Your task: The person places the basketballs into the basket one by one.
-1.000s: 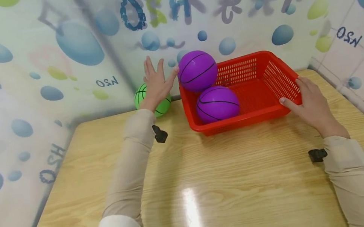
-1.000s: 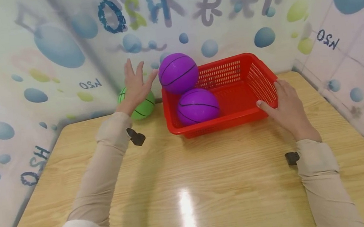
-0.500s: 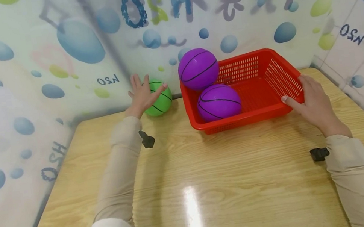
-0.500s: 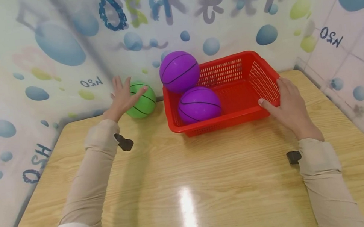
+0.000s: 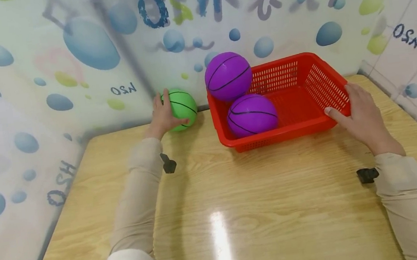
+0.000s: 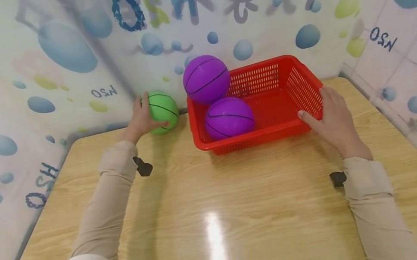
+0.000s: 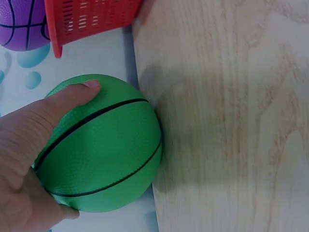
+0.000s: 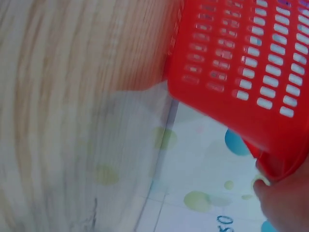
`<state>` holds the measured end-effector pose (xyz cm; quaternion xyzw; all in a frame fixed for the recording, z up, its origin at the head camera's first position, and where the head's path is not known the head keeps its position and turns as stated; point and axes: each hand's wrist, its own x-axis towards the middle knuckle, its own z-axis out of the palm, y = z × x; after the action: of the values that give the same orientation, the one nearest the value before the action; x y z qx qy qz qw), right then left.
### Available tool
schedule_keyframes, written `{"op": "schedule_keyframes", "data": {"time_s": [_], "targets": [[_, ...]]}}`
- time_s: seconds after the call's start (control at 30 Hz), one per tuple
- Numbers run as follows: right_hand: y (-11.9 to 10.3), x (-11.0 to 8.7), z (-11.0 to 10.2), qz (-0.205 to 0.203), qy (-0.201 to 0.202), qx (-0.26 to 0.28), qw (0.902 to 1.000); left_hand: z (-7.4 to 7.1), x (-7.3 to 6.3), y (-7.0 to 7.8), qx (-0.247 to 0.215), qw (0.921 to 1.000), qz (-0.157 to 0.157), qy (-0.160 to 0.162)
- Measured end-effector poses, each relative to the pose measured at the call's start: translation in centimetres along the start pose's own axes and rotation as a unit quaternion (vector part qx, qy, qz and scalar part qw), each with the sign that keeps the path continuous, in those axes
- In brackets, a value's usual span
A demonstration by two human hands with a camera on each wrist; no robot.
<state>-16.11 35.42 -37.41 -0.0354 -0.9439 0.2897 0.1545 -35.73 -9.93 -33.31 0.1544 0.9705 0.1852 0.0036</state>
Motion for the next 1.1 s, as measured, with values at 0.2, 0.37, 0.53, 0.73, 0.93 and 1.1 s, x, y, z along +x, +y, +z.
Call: {"op": "schedule_keyframes", "data": {"time_s": [0.2,0.37,0.53,0.73,0.93,1.1], "targets": [[-0.2,-0.1,0.8,-0.011,0.057,-0.016,0.9982,0.8,0.0,-0.1,0.014,0.9992,-0.012,0.036],[-1.4,-0.1,1.5,-0.006,0.085,-0.022,0.9961,1.3,0.2,0.2,-0.005,0.9973,-0.038,0.063],[-1.8,-0.2,1.5,0.003,0.083,-0.033,0.996,1.3,0.0,0.3,-0.025,0.9962,-0.044,0.071],[-1.7,-0.1,1.2,-0.01,0.1,-0.037,0.9942,0.5,-0.8,0.3,-0.05,0.9932,-0.031,0.101],[-2.0,-0.1,1.6,-0.002,0.085,-0.05,0.9951,-1.9,-2.3,0.7,-0.079,0.9885,-0.014,0.128],[-2.3,-0.2,2.0,-0.003,0.087,-0.056,0.9947,-4.7,-3.7,2.2,-0.091,0.9796,0.008,0.179]]}}
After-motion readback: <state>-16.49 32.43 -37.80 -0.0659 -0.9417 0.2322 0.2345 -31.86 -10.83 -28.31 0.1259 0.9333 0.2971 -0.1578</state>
